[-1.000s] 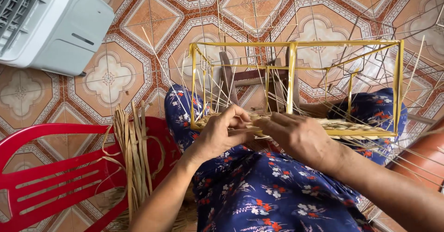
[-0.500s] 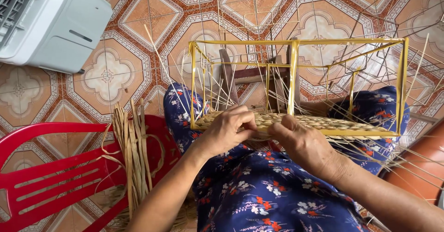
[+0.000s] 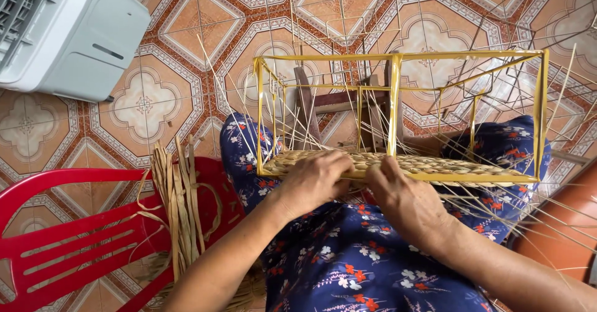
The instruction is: Weave bamboo strips onto a rectangular frame to create a structured object.
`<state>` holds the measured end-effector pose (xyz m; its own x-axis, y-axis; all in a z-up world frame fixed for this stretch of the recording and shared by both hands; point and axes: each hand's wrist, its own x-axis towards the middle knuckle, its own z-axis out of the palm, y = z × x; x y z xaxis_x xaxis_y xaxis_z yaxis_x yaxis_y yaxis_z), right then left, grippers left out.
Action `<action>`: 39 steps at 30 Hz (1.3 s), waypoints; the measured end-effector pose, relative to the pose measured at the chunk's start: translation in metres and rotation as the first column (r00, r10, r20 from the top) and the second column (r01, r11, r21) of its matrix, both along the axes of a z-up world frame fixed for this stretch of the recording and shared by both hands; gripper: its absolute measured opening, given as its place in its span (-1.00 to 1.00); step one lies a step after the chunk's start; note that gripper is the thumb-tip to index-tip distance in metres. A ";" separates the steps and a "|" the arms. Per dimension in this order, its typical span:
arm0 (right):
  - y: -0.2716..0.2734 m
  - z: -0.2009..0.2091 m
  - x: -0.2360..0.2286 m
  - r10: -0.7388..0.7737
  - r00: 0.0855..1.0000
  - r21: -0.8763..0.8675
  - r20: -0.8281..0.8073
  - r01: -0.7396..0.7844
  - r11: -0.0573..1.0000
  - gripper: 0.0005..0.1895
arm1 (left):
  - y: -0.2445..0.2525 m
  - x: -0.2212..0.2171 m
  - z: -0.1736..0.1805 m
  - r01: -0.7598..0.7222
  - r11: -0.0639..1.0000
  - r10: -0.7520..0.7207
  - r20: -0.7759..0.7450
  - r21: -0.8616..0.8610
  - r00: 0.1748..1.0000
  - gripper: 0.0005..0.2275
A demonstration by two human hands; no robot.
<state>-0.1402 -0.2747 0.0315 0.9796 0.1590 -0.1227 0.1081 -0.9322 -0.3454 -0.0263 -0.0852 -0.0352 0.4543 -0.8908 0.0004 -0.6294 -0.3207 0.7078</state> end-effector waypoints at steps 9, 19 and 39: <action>-0.013 0.000 -0.034 -0.160 0.980 -0.136 -0.121 0.143 0.980 -0.88 | -0.002 -0.004 0.001 -0.001 0.991 -0.014 0.112 0.134 0.994 -0.85; -0.032 -0.006 -0.028 0.061 0.996 -0.253 -0.062 -0.075 0.965 -0.67 | -0.002 0.028 0.034 0.033 0.997 0.001 -0.443 0.068 0.897 -0.79; 0.000 -0.037 -0.034 -0.290 0.953 -0.036 -0.086 0.288 0.957 -0.82 | -0.018 0.012 0.011 0.040 0.971 -0.005 -0.146 0.234 0.989 -0.86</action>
<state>-0.1737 -0.2746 -0.0060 0.9681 -0.1332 -0.2124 -0.1976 -0.9267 -0.3197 -0.0145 -0.1030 -0.0241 0.4140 -0.8679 -0.2746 -0.5362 -0.4763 0.6969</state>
